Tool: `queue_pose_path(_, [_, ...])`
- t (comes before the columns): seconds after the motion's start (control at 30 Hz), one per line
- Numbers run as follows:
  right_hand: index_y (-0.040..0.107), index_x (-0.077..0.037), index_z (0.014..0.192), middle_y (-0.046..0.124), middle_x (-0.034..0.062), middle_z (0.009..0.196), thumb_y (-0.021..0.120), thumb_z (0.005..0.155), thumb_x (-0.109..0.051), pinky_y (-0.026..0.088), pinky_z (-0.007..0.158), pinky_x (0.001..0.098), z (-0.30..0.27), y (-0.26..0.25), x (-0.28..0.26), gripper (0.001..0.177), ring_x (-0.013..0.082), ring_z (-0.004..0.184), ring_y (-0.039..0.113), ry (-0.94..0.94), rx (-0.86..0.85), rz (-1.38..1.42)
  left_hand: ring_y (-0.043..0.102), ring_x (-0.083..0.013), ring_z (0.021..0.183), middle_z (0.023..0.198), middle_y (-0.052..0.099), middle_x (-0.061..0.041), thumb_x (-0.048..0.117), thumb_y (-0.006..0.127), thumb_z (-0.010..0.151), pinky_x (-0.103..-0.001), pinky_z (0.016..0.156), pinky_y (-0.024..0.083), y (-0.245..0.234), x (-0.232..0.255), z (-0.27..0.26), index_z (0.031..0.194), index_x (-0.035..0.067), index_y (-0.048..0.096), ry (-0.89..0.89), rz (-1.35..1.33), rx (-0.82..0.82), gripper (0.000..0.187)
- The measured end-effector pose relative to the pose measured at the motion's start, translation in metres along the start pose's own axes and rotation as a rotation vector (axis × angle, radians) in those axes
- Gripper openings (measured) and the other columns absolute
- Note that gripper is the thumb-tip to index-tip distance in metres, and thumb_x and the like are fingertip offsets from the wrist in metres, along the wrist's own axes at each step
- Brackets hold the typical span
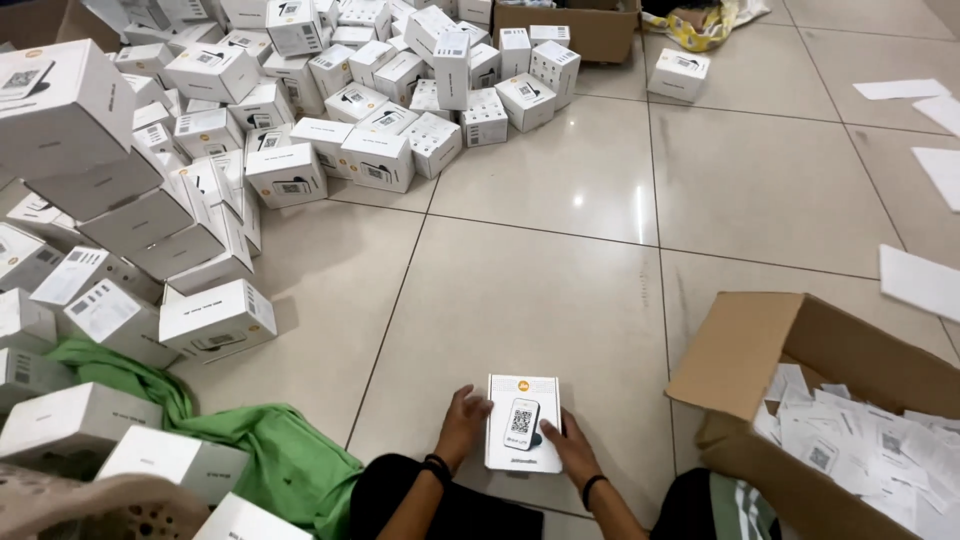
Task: The person places labels and product manuals into white retail boxes for distribution.
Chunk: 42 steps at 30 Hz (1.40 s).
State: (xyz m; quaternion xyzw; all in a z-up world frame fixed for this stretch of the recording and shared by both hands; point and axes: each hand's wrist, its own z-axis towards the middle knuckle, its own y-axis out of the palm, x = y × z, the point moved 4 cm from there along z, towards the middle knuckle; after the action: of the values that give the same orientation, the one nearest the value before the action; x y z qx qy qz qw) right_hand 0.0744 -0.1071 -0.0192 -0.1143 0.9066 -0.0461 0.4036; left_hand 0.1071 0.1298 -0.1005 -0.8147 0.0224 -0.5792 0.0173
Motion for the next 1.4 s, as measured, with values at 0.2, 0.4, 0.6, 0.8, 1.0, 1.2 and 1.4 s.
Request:
queue_pose_path(0.2, [0.035,-0.025,0.158,0.058,0.0101,0.148,0.07,0.081,-0.04,0.048,0.108,0.0525,-0.073,0.011,0.024,0.086,0.0291,0.134,0.058,0.026,-0.031,0.436,0.06,-0.021,0.128,0.149,0.055,-0.013,0.035,0.061,0.099,-0.033,0.106,0.049,0.046,0.062,-0.08,0.156,0.012,0.038,-0.121,-0.142,-0.111,0.065])
queue_pose_path(0.4, [0.035,-0.016,0.159,0.051,0.0098,0.148,0.077,0.083,-0.041,0.047,0.1,0.0469,-0.023,-0.047,0.043,0.09,0.0251,0.129,0.051,-0.054,0.101,0.255,0.06,-0.0218,0.127,0.151,0.054,-0.013,0.024,0.074,0.087,-0.033,0.105,0.051,0.041,0.088,-0.118,0.159,0.013,0.036,-0.15,-0.015,-0.398,0.082])
queue_pose_path(0.6, [0.059,-0.009,0.144,0.073,0.0108,0.122,0.07,0.079,-0.055,0.054,0.087,0.0367,-0.056,-0.075,0.024,0.081,0.0233,0.11,0.068,-0.045,-0.358,0.167,0.062,-0.0292,0.118,0.147,0.056,-0.026,0.042,0.071,0.089,-0.037,0.099,0.051,0.035,0.12,-0.118,0.155,0.0,0.048,-0.165,-0.203,-0.385,0.081])
queue_pose_path(0.8, [0.065,-0.003,0.131,0.071,0.011,0.11,0.07,0.083,-0.042,0.055,0.076,0.0384,-0.033,-0.083,0.041,0.062,0.0232,0.098,0.068,-0.059,-0.055,0.338,0.046,-0.0308,0.134,0.152,0.045,-0.015,0.075,0.057,0.089,-0.045,0.109,0.039,0.044,0.053,-0.113,0.159,0.011,0.033,-0.378,-0.474,-0.132,0.097])
queue_pose_path(1.0, [0.067,0.003,0.122,0.069,0.0133,0.107,0.075,0.086,-0.013,0.056,0.078,0.0386,0.053,-0.108,0.096,0.04,0.0246,0.096,0.067,-0.152,0.184,0.381,0.056,-0.0323,0.126,0.133,0.062,-0.017,0.053,0.073,0.086,-0.05,0.109,0.045,0.061,0.051,-0.135,0.143,0.005,0.049,-0.396,-0.427,-0.209,0.078])
queue_pose_path(1.2, [0.064,-0.004,0.125,0.07,0.0097,0.121,0.082,0.08,-0.007,0.052,0.102,0.0372,-0.006,-0.076,0.041,0.049,0.0232,0.118,0.065,-0.354,0.179,0.019,0.069,-0.0275,0.106,0.114,0.07,-0.016,0.033,0.077,0.084,-0.043,0.095,0.058,0.049,0.01,-0.106,0.128,-0.004,0.061,-0.377,-0.157,0.0,0.06])
queue_pose_path(1.4, [0.062,-0.011,0.131,0.062,0.0074,0.138,0.072,0.084,0.001,0.046,0.112,0.0365,-0.038,-0.058,0.018,0.049,0.0231,0.132,0.058,-0.439,0.188,-0.202,0.066,-0.0241,0.114,0.125,0.067,-0.014,0.036,0.082,0.085,-0.041,0.1,0.053,0.058,0.016,-0.121,0.139,0.001,0.051,-0.39,-0.141,0.035,0.072])
